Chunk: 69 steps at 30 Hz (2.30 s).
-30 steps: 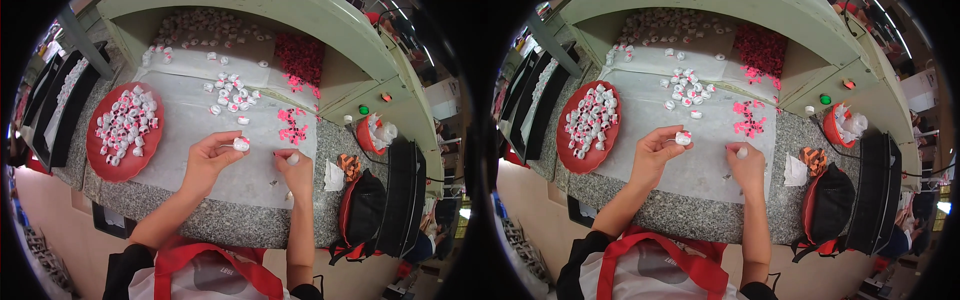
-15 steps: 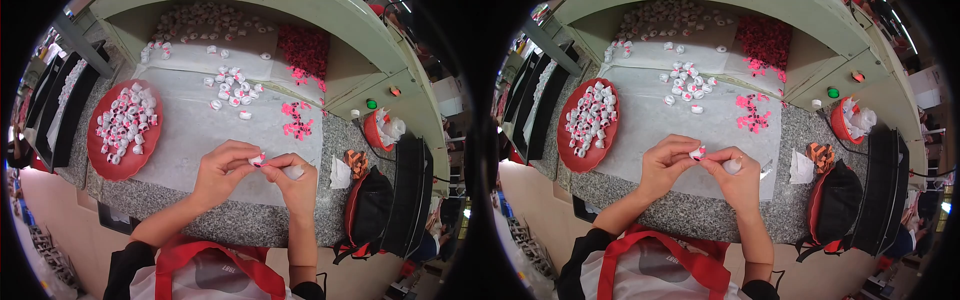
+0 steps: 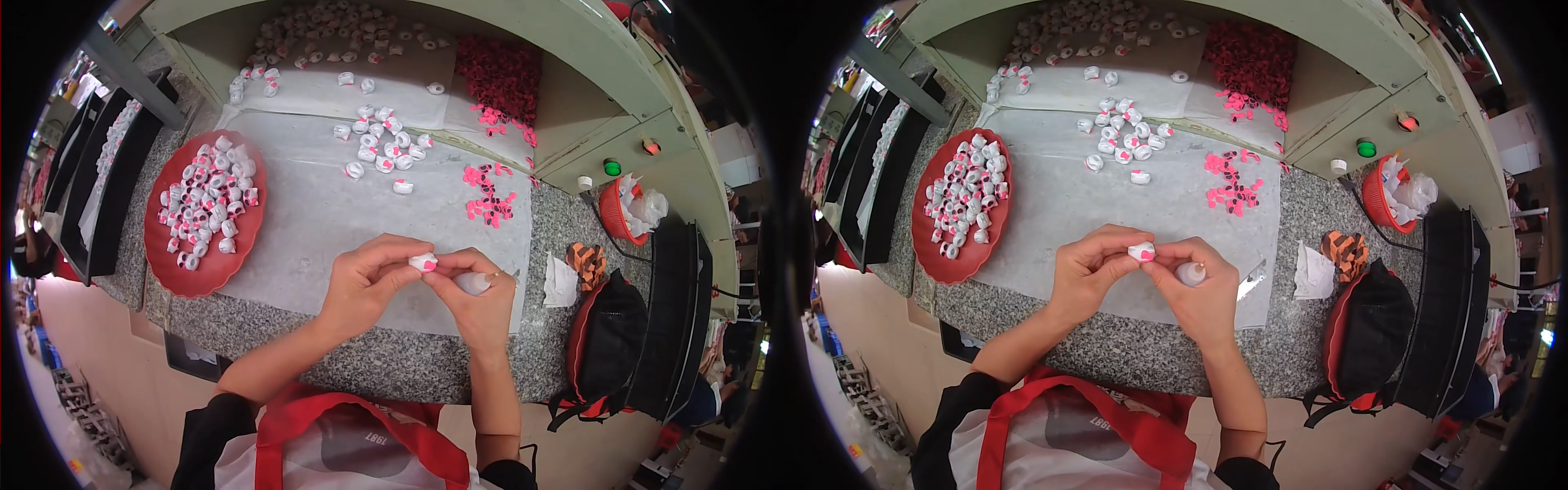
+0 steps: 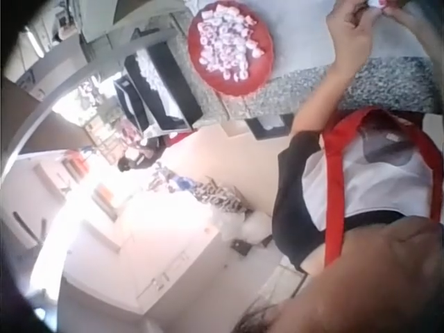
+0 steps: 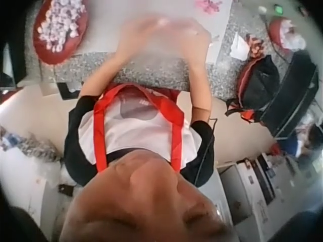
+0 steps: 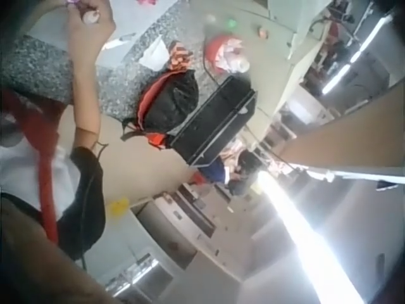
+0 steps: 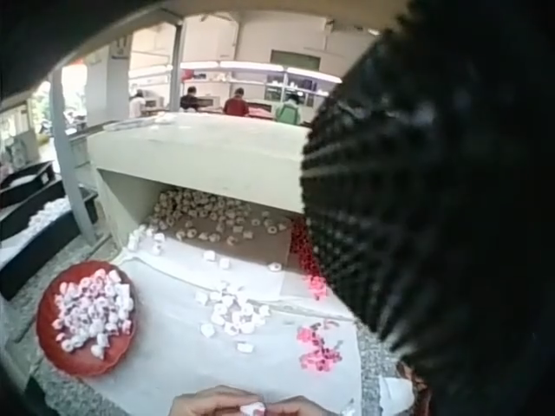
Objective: Applying glue and attaching pink bows to white Hello Kitty toy heads at a factory workstation.
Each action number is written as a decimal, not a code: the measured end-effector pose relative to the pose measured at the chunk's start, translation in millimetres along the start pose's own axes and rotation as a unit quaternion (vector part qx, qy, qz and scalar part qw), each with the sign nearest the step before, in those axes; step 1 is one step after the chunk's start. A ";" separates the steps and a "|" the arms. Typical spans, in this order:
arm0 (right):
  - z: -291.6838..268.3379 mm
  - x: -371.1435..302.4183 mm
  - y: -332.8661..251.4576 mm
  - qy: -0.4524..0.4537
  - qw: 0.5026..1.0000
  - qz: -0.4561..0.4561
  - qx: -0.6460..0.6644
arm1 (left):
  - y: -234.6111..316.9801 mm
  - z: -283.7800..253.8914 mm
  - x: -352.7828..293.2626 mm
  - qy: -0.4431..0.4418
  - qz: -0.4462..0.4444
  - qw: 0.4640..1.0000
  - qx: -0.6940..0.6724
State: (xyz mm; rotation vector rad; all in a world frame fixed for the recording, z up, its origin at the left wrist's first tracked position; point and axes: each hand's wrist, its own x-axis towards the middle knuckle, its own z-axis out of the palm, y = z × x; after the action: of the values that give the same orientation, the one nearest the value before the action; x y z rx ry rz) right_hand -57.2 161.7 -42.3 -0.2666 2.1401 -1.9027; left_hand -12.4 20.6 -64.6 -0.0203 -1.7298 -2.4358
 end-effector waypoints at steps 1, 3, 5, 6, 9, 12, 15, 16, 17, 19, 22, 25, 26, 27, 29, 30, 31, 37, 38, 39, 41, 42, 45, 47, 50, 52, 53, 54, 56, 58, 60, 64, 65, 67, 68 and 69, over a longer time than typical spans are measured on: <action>-0.4 1.2 3.5 0.008 1.000 0.012 -0.010 | -5.2 0.4 1.8 0.016 -0.020 1.000 0.012; -1.1 6.5 13.4 0.008 0.999 0.021 -0.023 | -10.3 -0.1 3.1 0.029 -0.035 0.999 0.026; -3.0 9.1 16.9 0.007 0.996 -0.043 -0.076 | -10.5 -1.5 5.0 0.030 -0.080 0.996 -0.011; -0.8 8.3 12.2 0.006 0.996 -0.044 -0.073 | -9.1 -3.7 5.8 0.031 -0.079 0.996 -0.008; 3.0 0.5 -2.5 0.030 0.996 -0.083 0.005 | 3.9 -6.5 2.7 0.051 -0.150 0.978 -0.137; -4.5 0.8 6.2 -0.027 0.977 -0.210 -0.028 | 14.1 -4.0 0.3 0.029 -0.148 0.984 -0.100; -9.1 2.5 3.7 -0.058 0.979 -0.194 0.019 | 21.0 -2.6 -2.7 -0.008 -0.047 0.997 -0.063; -10.1 4.1 3.0 -0.074 0.975 -0.209 0.010 | 19.9 -5.5 -3.5 -0.035 -0.006 0.999 0.016; -10.2 5.4 3.5 -0.090 0.970 -0.224 0.001 | 18.7 -7.5 -3.9 -0.061 0.035 0.993 0.094; -9.6 4.3 3.3 -0.084 0.986 -0.139 0.032 | 17.8 -5.4 -3.8 -0.038 -0.029 0.996 0.080; -8.8 6.5 11.3 -0.068 0.990 -0.125 0.026 | 16.7 -4.7 1.7 -0.017 -0.117 0.992 0.033; -4.0 3.8 11.7 -0.045 0.970 -0.237 -0.042 | 19.2 -9.7 6.7 0.002 -0.161 0.985 -0.063; -1.7 1.7 9.3 -0.032 0.956 -0.282 -0.074 | 20.6 -11.2 6.6 0.022 -0.176 0.976 -0.126; 1.1 0.3 6.0 -0.035 0.956 -0.281 -0.072 | 21.2 -10.6 5.6 0.025 -0.177 0.976 -0.126; 5.7 -2.2 0.5 0.002 0.975 -0.221 -0.037 | 21.2 -7.9 4.3 0.037 -0.139 0.983 -0.116; 5.6 -2.1 2.2 0.001 0.974 -0.221 -0.038 | 20.4 -7.4 3.7 0.038 -0.139 0.983 -0.117; 4.9 -1.8 5.6 -0.011 0.986 -0.165 0.010 | 19.1 -7.1 2.2 0.025 -0.120 0.989 -0.086; 4.6 -0.9 8.4 -0.031 0.991 -0.121 0.046 | 15.4 -4.2 -0.5 0.007 -0.049 0.997 -0.057; 4.7 -0.8 9.3 -0.031 0.991 -0.125 0.044 | 13.9 -4.4 -0.8 0.008 -0.039 0.998 -0.046; 4.9 -0.7 10.2 -0.031 0.991 -0.125 0.045 | 12.8 -4.9 -0.6 0.008 -0.040 0.998 -0.046; 5.4 -0.9 12.9 -0.029 0.990 -0.128 0.053 | 10.7 -5.4 0.0 -0.005 -0.031 0.999 -0.040; 5.4 -0.8 14.4 -0.027 0.990 -0.129 0.053 | 10.4 -5.0 0.4 -0.006 -0.032 0.999 -0.041; 4.6 0.4 18.2 -0.023 0.990 -0.133 0.045 | 10.9 -3.7 1.8 0.018 -0.056 0.998 -0.031; 2.9 2.4 19.4 -0.042 0.992 -0.062 0.099 | 13.2 -4.1 3.1 0.033 -0.115 0.991 -0.060; 7.2 -1.5 11.3 -0.032 0.991 -0.046 0.122 | 15.0 -5.2 -0.5 0.032 -0.107 0.992 -0.059; 9.3 -0.9 7.0 -0.034 0.991 -0.043 0.122 | 13.7 -10.4 0.0 0.031 -0.112 0.991 -0.063; 10.3 -0.7 4.8 -0.031 0.991 -0.036 0.122 | 15.3 -13.3 0.1 0.028 -0.122 0.990 -0.068; 8.7 0.4 5.6 -0.034 0.991 -0.042 0.122 | 20.6 -15.2 0.9 0.029 -0.115 0.991 -0.066; 3.7 3.9 9.4 -0.030 0.989 0.005 0.142 | 39.8 -23.7 -0.4 0.057 -0.104 0.993 -0.010; -5.4 5.6 12.0 -0.014 0.990 0.031 0.133 | 61.4 -52.4 -5.0 0.176 0.051 0.968 0.172; -10.7 7.9 14.1 0.011 0.991 0.053 0.125 | 60.8 -104.0 -6.8 0.315 0.155 0.885 0.306; 6.8 5.4 18.2 -0.007 0.995 0.017 0.095 | 49.1 -104.6 19.0 0.301 0.127 0.757 0.566; 8.6 3.2 17.7 -0.026 0.998 0.001 0.063 | 35.1 -94.2 35.3 0.219 0.169 0.718 0.639; 9.6 0.4 15.7 -0.037 0.997 -0.005 0.069 | 9.3 -66.3 59.9 0.169 0.096 0.687 0.700; 7.7 0.7 14.9 -0.041 0.996 -0.009 0.077 | 0.3 -66.1 66.2 0.176 0.096 0.689 0.697; 5.2 1.7 17.5 -0.040 0.996 -0.011 0.074 | -5.5 -63.3 74.0 0.178 0.082 0.673 0.713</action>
State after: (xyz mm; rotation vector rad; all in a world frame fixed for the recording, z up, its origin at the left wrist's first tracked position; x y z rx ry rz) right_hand -56.5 158.4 -60.3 -0.3324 1.9409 -2.0155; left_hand -81.3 -45.7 -83.5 0.4083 -2.6301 -0.3610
